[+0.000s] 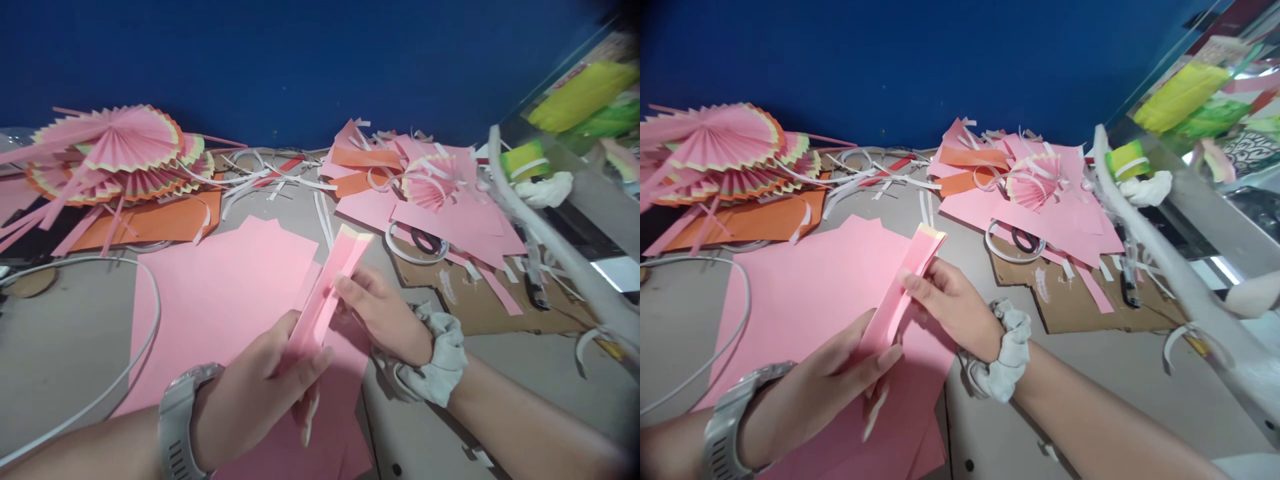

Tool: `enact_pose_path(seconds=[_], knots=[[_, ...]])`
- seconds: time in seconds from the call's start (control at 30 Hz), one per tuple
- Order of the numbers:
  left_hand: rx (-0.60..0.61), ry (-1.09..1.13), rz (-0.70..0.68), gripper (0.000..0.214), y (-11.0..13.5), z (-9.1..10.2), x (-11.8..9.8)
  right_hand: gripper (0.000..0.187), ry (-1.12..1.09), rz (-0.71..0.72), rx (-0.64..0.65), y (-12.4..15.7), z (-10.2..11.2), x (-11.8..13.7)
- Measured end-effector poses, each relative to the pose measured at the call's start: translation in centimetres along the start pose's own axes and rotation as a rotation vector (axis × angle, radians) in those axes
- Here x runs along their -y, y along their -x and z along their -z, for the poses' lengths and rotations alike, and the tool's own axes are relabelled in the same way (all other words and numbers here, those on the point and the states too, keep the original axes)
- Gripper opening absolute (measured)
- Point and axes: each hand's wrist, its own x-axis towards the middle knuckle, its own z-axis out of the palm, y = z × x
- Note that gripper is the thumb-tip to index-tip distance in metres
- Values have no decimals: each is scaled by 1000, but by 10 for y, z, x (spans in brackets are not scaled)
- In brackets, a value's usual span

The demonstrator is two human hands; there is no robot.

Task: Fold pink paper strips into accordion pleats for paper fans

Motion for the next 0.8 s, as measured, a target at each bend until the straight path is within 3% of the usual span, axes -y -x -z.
enact_pose_path(seconds=[0.17,0.27,0.37,0.5,0.67,0.8], knots=[[-63,26,-42,35,1,0,0,30,49,43,-223,-4,8,-2],[-105,31,-119,39,2,2,-1,31,69,72,-233,-4,10,0],[-64,72,-208,34,2,6,-1,25,49,131,-251,-3,9,4],[-59,112,-210,36,0,10,-2,30,55,169,-317,-5,10,9],[-70,136,-250,37,-1,10,-3,18,24,131,-197,-5,8,7],[-64,95,-262,30,0,9,-4,19,27,4,75,-1,0,5]])
